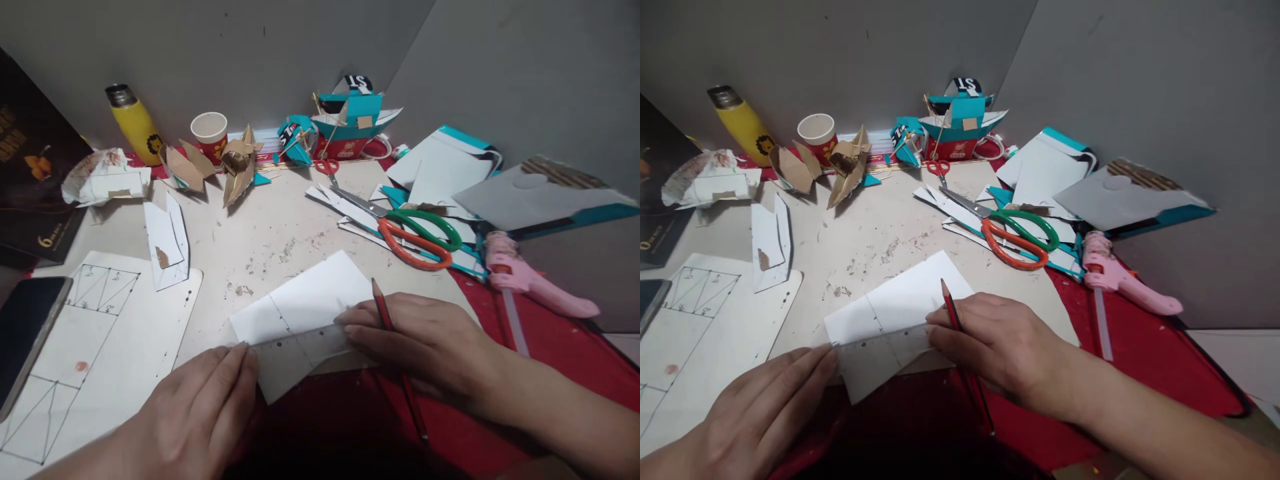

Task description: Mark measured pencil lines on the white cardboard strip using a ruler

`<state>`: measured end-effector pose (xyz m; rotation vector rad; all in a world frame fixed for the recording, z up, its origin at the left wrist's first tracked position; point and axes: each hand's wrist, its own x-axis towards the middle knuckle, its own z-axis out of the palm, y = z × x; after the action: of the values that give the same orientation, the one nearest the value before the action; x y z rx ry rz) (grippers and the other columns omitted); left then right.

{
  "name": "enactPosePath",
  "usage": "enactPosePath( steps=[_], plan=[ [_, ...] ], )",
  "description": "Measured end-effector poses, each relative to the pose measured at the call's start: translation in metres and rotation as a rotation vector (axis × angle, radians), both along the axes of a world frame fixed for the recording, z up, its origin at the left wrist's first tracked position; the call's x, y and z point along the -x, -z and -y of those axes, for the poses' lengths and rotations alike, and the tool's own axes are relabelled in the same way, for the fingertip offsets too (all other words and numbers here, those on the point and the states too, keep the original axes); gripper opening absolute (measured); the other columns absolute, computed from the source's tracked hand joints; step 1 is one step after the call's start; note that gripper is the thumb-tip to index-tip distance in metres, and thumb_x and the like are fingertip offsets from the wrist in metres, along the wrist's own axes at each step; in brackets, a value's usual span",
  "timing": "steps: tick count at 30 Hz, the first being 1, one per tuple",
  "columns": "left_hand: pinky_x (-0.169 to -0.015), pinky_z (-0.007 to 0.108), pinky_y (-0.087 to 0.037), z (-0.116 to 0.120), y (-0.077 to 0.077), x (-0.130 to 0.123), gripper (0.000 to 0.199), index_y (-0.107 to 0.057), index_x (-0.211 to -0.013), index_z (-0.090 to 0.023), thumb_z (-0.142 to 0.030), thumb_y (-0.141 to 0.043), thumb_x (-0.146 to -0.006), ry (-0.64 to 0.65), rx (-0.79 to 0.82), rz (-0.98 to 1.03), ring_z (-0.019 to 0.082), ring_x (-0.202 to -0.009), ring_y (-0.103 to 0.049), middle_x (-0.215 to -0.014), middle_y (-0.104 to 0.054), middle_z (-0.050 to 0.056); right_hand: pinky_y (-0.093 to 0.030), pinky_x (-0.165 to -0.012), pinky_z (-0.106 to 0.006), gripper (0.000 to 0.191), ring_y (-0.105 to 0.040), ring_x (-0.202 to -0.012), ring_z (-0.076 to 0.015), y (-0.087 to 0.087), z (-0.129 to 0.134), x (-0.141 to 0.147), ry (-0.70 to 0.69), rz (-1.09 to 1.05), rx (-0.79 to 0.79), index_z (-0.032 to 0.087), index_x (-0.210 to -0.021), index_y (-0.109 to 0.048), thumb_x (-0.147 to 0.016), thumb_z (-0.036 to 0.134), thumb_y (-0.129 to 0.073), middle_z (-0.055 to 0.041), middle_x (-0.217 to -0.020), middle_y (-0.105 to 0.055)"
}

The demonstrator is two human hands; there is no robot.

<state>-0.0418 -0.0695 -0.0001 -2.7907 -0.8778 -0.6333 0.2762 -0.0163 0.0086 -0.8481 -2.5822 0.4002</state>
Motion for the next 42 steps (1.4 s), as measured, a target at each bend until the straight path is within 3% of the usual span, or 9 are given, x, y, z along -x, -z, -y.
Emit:
enactPosePath(
  steps=[6,11,16,23,29,32,36,42],
  plan=[
    [-0.092,0.041,-0.055,-0.005,0.004,0.001,0.034,-0.059,-0.121,-0.002,-0.004,-0.047,-0.089,0.001,-0.028,-0.110,0.031,-0.114,-0.061,-0.122,-0.066,0.021,-0.049,-0.072,-0.031,0.032,-0.066,-0.086,-0.0190,0.006,-0.011,0.003,-0.051,0.005,-0.013,0.026,-0.122,-0.047,-0.093,0.013,-0.045,-0.0087,-0.109,-0.069],
    [-0.084,0.039,-0.056,-0.002,0.008,-0.010,0.028,-0.063,-0.114,0.000,-0.014,-0.052,-0.092,-0.054,-0.058,-0.122,0.029,-0.100,-0.067,-0.113,-0.071,0.020,-0.048,-0.076,-0.033,0.031,-0.062,-0.089,-0.0195,0.016,-0.017,0.000,-0.046,0.006,-0.010,0.025,-0.121,-0.048,-0.092,0.013,-0.050,-0.0080,-0.109,-0.068],
    [-0.084,0.037,-0.052,0.003,0.007,-0.016,0.047,-0.063,-0.116,-0.003,-0.041,-0.042,-0.100,-0.137,-0.077,-0.228,0.027,-0.097,-0.067,-0.116,-0.071,0.017,-0.048,-0.079,-0.035,0.035,-0.061,-0.094,-0.0206,0.010,-0.021,-0.001,-0.053,-0.005,0.044,0.024,-0.126,-0.047,-0.093,0.022,-0.057,-0.0093,-0.113,-0.067],
    [-0.086,0.040,-0.047,0.002,0.007,-0.016,0.052,-0.061,-0.122,-0.007,-0.045,-0.031,-0.101,-0.158,-0.064,-0.283,0.031,-0.102,-0.067,-0.118,-0.069,0.022,-0.049,-0.090,-0.045,0.042,-0.058,-0.112,-0.0297,0.014,-0.049,0.012,-0.013,0.110,-0.002,0.016,-0.131,-0.048,-0.095,0.037,-0.054,-0.0174,-0.127,-0.061],
    [-0.096,0.035,-0.044,0.000,0.006,-0.016,0.053,-0.059,-0.124,-0.004,-0.044,-0.031,-0.102,-0.076,0.005,-0.274,0.027,-0.115,-0.060,-0.127,-0.066,0.016,-0.043,-0.102,-0.048,0.038,-0.052,-0.124,-0.0281,0.032,-0.044,0.014,-0.031,0.024,0.012,0.019,-0.131,-0.046,-0.095,0.028,-0.053,-0.0154,-0.130,-0.060],
    [-0.097,0.038,-0.043,-0.001,0.008,-0.017,0.057,-0.055,-0.129,-0.002,-0.047,-0.031,-0.101,-0.071,0.023,-0.295,0.031,-0.119,-0.058,-0.131,-0.062,0.020,-0.042,-0.102,-0.048,0.032,-0.051,-0.126,-0.0263,0.036,-0.039,0.013,-0.038,-0.049,-0.005,0.021,-0.128,-0.047,-0.097,0.024,-0.049,-0.0128,-0.127,-0.062],
    [-0.093,0.041,-0.045,0.000,0.008,-0.018,0.056,-0.051,-0.135,-0.011,-0.051,-0.032,-0.100,-0.072,0.035,-0.339,0.034,-0.116,-0.061,-0.131,-0.062,0.021,-0.043,-0.100,-0.046,0.027,-0.054,-0.122,-0.0268,0.041,-0.040,0.013,-0.051,-0.074,-0.049,0.018,-0.122,-0.051,-0.096,0.022,-0.050,-0.0136,-0.121,-0.066],
    [-0.092,0.043,-0.049,0.001,0.003,-0.021,0.061,-0.052,-0.132,-0.003,-0.052,-0.040,-0.098,-0.045,0.003,-0.392,0.039,-0.118,-0.060,-0.130,-0.061,0.026,-0.044,-0.098,-0.049,0.023,-0.055,-0.119,-0.0287,0.044,-0.041,0.013,-0.062,-0.072,-0.074,0.018,-0.117,-0.052,-0.095,0.017,-0.047,-0.0132,-0.118,-0.066]
  ],
)
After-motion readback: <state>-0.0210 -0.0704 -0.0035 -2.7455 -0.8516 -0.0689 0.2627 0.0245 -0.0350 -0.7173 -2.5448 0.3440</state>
